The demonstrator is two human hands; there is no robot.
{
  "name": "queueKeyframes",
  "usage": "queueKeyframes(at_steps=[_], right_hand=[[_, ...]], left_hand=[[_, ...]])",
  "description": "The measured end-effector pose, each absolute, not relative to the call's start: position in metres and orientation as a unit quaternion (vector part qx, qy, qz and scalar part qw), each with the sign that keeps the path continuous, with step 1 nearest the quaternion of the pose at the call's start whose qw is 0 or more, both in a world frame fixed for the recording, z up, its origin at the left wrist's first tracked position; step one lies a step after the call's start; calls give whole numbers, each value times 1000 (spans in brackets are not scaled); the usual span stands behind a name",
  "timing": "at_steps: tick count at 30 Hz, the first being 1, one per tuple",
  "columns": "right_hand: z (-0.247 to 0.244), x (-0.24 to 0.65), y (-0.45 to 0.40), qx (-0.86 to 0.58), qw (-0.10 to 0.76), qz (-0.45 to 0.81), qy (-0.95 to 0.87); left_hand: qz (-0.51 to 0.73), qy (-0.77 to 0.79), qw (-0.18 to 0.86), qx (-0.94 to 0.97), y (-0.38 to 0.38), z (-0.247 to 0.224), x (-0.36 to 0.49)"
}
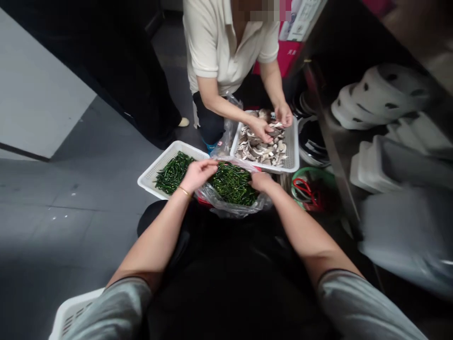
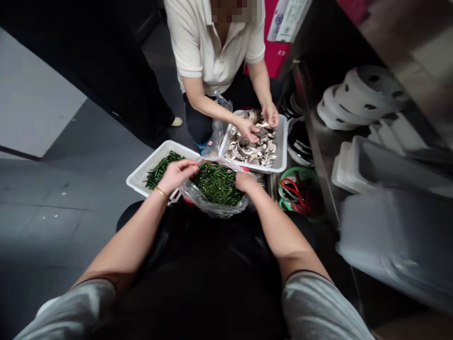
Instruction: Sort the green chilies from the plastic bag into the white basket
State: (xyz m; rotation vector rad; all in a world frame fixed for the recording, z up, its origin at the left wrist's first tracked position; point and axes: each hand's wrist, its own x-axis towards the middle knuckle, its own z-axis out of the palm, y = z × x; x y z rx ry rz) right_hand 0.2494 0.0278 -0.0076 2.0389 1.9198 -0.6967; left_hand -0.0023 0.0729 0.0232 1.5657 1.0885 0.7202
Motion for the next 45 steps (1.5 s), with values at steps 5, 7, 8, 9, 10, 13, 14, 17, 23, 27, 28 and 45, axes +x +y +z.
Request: queueKeyframes(at_steps=[5, 7, 8, 9, 10, 13, 14, 17, 23, 27, 28, 45], right_hand=[[-22, 204, 3, 667, 81, -238, 701], [-18, 193, -5, 639, 36, -242, 729], [-13, 192, -7, 619, 11, -250, 744], [-7, 196, -6, 600, -16, -258, 757], [1, 203, -3, 585, -42, -264, 765], [22, 237, 12, 614, -75, -250, 745], [27, 248, 17, 644, -50, -240, 725], [30, 266, 22, 672, 108, -261, 685], [13, 255, 17, 655, 141, -245, 701], [9, 250, 22, 689, 101, -208, 687], [7, 248, 23, 691, 121, -211, 680], [40, 226, 12, 604, -168, -157, 763]], left_hand=[[131, 458, 388, 789, 67, -15, 21], [104, 481, 339, 802, 73, -21, 17], [90, 486, 324, 806, 76, -22, 14], [74, 491, 314, 810, 77, -24, 13], [55, 497, 305, 811, 78, -25, 12], [-11, 525, 296, 798, 77, -28, 15], [-28, 536, 295, 791, 75, -29, 18], [-62, 570, 283, 769, 73, -31, 25], [92, 555, 419, 713, 79, -33, 36], [233, 488, 599, 591, 83, -26, 36], [258, 479, 617, 568, 83, -24, 34], [269, 366, 436, 777, 63, -4, 43]])
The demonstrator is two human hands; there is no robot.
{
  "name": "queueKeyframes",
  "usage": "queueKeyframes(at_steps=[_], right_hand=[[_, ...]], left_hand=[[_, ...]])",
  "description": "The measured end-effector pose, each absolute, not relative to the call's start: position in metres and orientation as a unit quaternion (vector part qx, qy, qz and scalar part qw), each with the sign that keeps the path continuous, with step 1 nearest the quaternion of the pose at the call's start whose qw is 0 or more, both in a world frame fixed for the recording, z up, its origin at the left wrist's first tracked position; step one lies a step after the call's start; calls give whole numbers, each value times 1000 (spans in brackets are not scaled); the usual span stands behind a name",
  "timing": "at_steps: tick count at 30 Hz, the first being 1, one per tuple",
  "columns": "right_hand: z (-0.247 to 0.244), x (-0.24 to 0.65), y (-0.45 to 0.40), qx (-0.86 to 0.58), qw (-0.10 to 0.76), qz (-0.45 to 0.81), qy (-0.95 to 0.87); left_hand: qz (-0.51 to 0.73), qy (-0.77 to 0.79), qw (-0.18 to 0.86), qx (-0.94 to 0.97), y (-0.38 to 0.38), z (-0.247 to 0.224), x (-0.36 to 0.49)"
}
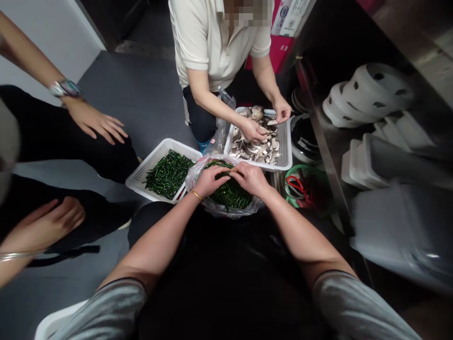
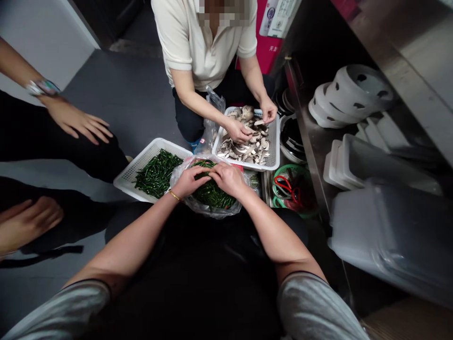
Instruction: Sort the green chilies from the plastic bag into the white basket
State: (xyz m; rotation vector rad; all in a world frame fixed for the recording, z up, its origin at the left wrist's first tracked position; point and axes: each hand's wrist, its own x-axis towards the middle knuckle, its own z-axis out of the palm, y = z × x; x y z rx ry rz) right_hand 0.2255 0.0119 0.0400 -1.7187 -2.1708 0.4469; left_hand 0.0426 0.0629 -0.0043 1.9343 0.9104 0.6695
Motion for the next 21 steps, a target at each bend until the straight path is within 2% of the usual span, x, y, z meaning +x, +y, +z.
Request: queueKeyframes(at_steps=[4, 9, 12, 16, 21], right_hand=[[37, 210, 12, -608, 169, 182, -754], [35, 200, 13, -689, 48, 103, -716], [35, 214, 18, -718, -42, 91, -689], [16, 236, 25, -698, -172, 185, -670], [-17, 228, 28, -672, -157, 218, -690]], left_hand=[[200, 385, 365, 824, 61, -4, 39], [143, 452, 259, 842, 58, -4, 40], [171, 486, 275, 812, 62, -5, 39], [227, 519, 318, 760, 71, -6, 35], [252, 531, 316, 745, 73, -6, 35]])
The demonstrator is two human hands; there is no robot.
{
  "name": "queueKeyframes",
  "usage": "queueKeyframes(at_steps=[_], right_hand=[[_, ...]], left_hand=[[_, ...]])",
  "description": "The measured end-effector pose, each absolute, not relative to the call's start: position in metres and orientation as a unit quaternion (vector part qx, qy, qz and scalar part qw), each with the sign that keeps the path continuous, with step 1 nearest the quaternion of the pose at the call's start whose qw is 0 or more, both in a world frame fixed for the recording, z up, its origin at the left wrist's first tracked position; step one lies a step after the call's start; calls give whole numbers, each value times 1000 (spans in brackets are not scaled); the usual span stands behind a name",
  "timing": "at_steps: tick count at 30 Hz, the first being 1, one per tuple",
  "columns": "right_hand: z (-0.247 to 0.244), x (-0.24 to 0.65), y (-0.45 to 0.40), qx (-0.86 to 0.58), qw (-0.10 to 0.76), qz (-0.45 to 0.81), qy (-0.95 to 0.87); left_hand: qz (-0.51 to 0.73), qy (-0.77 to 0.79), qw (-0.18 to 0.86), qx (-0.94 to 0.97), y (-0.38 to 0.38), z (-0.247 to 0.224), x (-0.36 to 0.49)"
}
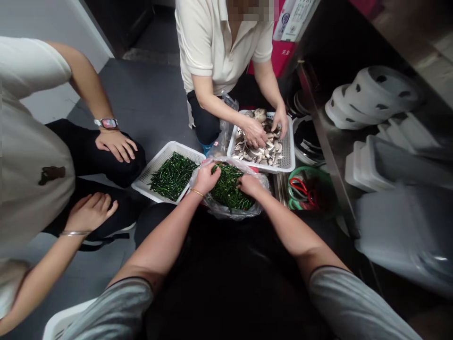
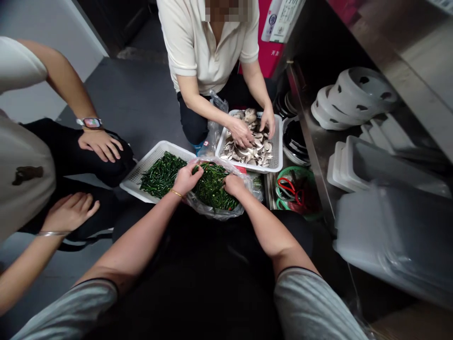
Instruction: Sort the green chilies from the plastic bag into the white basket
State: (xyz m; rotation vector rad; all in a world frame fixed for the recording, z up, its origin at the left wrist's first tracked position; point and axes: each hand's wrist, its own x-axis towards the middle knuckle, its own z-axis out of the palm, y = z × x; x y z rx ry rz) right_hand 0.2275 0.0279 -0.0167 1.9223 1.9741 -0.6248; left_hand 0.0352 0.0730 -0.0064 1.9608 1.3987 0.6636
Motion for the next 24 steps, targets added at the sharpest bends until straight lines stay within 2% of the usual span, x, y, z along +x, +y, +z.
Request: queueKeyframes(at_steps=[3, 7, 10, 13, 16, 20, 24], right_hand=[[-8, 219, 26, 669, 96, -170, 717], [13, 210, 20, 630, 10, -123, 767], [16, 202, 20, 589, -38, -114, 799], [13, 197, 23, 572, -74, -134, 806], [10, 198, 27, 583, -100, -163, 790], [14, 203, 25, 552, -155, -236, 785], [27, 209, 9, 460, -213, -478, 717]], left_hand=[[253, 512, 327, 753, 68, -2, 33], [273, 476, 399, 735, 67, 0, 28], [253, 418, 450, 748, 68, -3, 27], [212, 411, 479, 746, 66, -5, 24], [230, 422, 484, 731, 63, -5, 22], [216, 383, 546, 713, 61, 4, 19], [133, 305, 700, 632, 55, 17, 11]])
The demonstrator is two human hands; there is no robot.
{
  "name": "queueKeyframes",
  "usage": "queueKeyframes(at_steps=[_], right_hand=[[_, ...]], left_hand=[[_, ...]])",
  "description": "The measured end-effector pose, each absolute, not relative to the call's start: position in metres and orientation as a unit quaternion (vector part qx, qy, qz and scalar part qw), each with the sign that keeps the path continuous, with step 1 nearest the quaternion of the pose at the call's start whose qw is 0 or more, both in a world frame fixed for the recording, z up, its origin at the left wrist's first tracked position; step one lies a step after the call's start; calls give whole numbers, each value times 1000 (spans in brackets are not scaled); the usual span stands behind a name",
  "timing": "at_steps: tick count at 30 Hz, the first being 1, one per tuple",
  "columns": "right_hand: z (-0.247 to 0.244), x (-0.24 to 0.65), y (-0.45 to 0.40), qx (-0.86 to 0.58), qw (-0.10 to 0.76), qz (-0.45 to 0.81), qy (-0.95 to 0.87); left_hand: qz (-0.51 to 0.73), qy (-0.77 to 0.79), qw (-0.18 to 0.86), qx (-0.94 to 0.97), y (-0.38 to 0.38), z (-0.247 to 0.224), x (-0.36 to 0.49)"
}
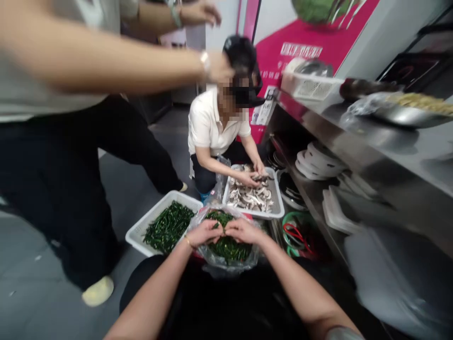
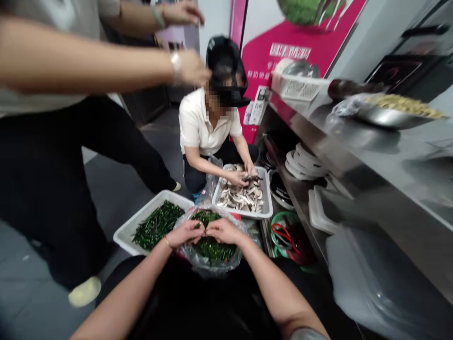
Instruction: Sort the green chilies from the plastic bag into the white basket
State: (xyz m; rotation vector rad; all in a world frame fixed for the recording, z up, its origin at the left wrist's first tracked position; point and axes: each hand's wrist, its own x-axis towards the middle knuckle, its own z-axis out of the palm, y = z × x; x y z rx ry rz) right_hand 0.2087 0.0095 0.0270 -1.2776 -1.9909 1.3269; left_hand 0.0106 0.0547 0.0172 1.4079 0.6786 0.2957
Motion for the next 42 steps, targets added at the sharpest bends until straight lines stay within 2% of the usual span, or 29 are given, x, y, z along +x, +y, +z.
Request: queueKeyframes(at_steps=[3, 5, 6, 8, 11, 13, 15, 17, 22, 24, 27, 29, 31, 34, 37, 39, 42], right_hand=[[36, 224, 6, -396, 251, 612, -637], [35, 240, 13, -411, 286, 601, -624], [33, 248, 17, -435, 267, 580, -635], [27, 256, 22, -521, 179, 472, -688], [12, 247, 21, -597, 1, 291, -748], [1, 231, 19, -595, -93, 241, -762], [-7, 220, 19, -591, -136, 232, -761], [-8, 221, 23, -600, -110, 252, -751], [8, 251, 29, -647, 105, 370, -659], [9, 254, 28, -680, 84, 339, -645], [-2, 244, 25, -704, -67, 288, -646], [-9, 237, 24, -692, -117, 296, -648], [-10, 234, 24, -683, -79, 322, -651], [0, 237, 24, -666, 71, 404, -623], [16, 233, 22, -591, 207, 492, -605], [23, 226, 20, -580, 234, 464, -627], [26, 221, 19, -651, 171, 280, -684]], left_hand=[[123, 240, 795, 544, 56, 20, 6], [142, 225, 821, 505, 62, 18, 6], [183, 224, 829, 480, 66, 17, 6], [257, 231, 830, 437, 73, 19, 6], [310, 256, 820, 407, 78, 26, 8], [308, 284, 811, 407, 79, 27, 11], [299, 330, 793, 416, 78, 23, 15], [288, 383, 766, 429, 77, 17, 19], [249, 479, 676, 501, 72, 6, 27], [243, 486, 637, 546, 71, 4, 30], [258, 474, 595, 595, 71, 1, 32], [274, 471, 568, 617, 71, -1, 33], [280, 470, 547, 634, 69, -1, 34], [267, 445, 539, 663, 65, 1, 36], [238, 396, 544, 701, 61, 0, 40], [213, 372, 552, 715, 59, -1, 42], [186, 358, 583, 706, 60, -2, 42]])
